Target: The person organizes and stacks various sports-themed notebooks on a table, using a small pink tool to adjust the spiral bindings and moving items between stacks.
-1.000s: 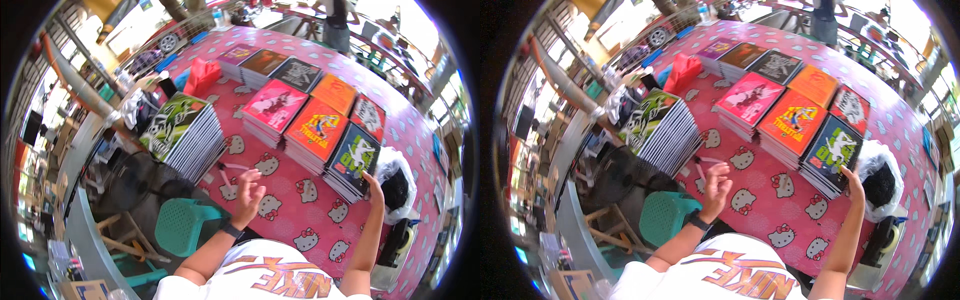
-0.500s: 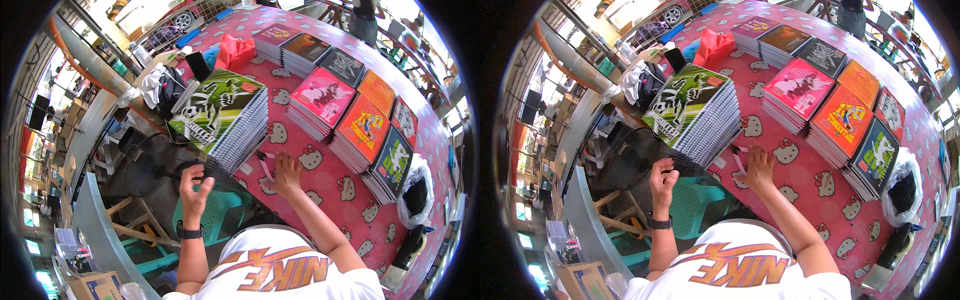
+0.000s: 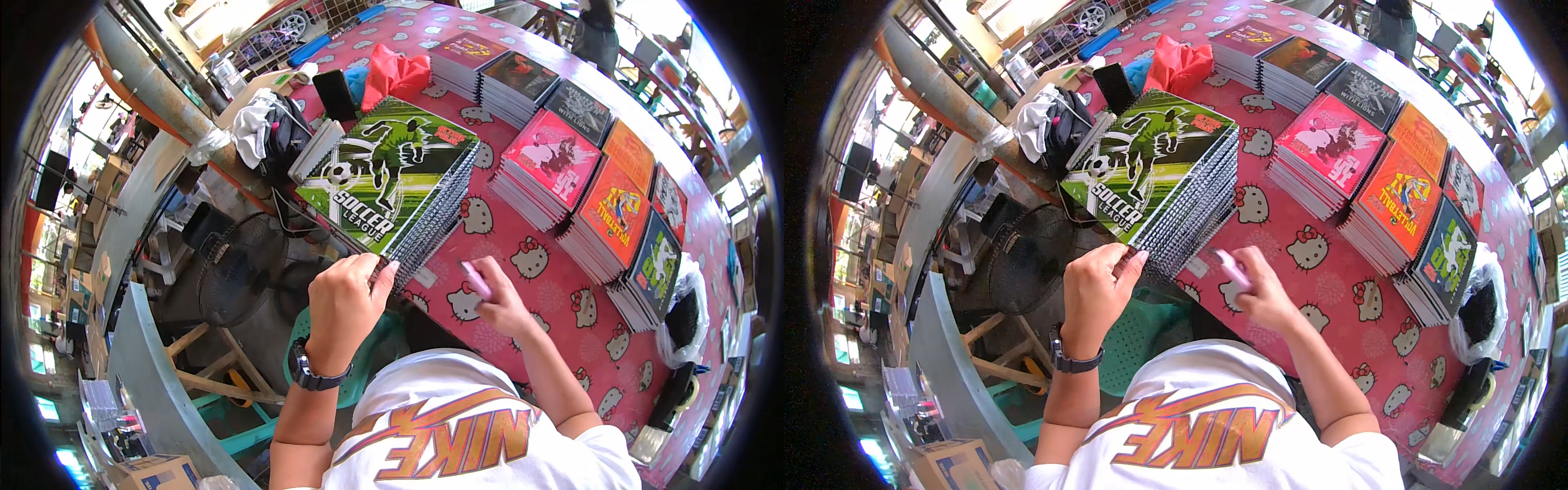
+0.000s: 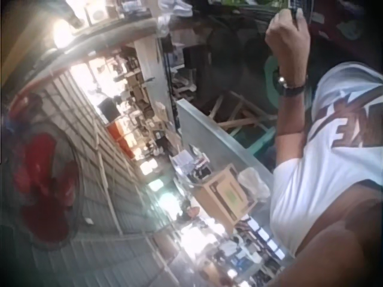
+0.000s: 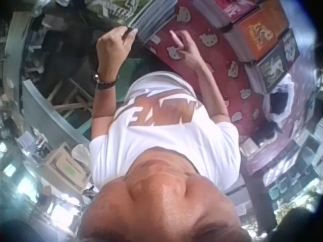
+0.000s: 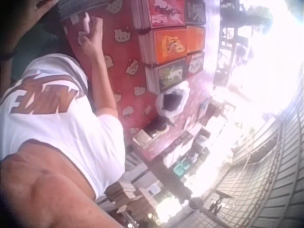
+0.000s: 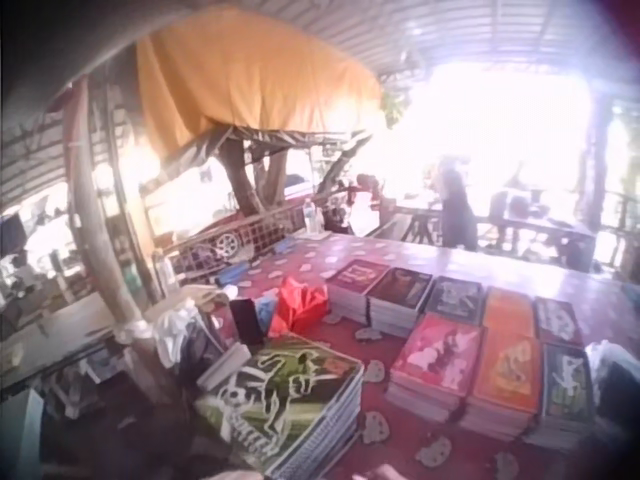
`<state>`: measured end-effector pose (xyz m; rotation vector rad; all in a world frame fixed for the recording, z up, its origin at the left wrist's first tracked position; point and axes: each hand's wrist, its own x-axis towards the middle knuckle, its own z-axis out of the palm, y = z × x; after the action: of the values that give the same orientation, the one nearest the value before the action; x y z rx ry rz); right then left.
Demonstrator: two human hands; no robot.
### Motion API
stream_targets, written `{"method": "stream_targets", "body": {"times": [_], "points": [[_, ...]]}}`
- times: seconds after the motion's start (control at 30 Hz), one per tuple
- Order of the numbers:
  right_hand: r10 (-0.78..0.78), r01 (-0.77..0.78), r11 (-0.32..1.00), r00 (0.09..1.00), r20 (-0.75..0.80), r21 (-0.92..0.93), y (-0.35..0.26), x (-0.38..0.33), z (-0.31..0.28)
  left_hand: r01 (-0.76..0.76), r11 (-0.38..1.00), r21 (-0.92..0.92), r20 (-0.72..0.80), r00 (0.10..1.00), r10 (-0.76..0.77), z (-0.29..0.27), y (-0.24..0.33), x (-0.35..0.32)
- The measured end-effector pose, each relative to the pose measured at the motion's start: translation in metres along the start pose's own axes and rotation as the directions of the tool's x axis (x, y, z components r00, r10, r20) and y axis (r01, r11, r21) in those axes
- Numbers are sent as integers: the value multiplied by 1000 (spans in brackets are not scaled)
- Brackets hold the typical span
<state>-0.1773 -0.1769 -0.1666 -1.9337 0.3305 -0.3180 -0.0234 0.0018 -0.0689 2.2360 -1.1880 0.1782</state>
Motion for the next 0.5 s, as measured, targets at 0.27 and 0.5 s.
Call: {"method": "stream_targets", "body": {"times": [0.27, 0.5], "points": [[-297, 193, 856, 943, -152, -479, -64, 30, 14, 21, 998, -65, 50, 999, -18, -3, -4, -4], [-342, 188, 724, 934, -108, -664, -77, 29, 9, -44, 997, -71, -8, 999, 44, 3, -7, -3]]}}
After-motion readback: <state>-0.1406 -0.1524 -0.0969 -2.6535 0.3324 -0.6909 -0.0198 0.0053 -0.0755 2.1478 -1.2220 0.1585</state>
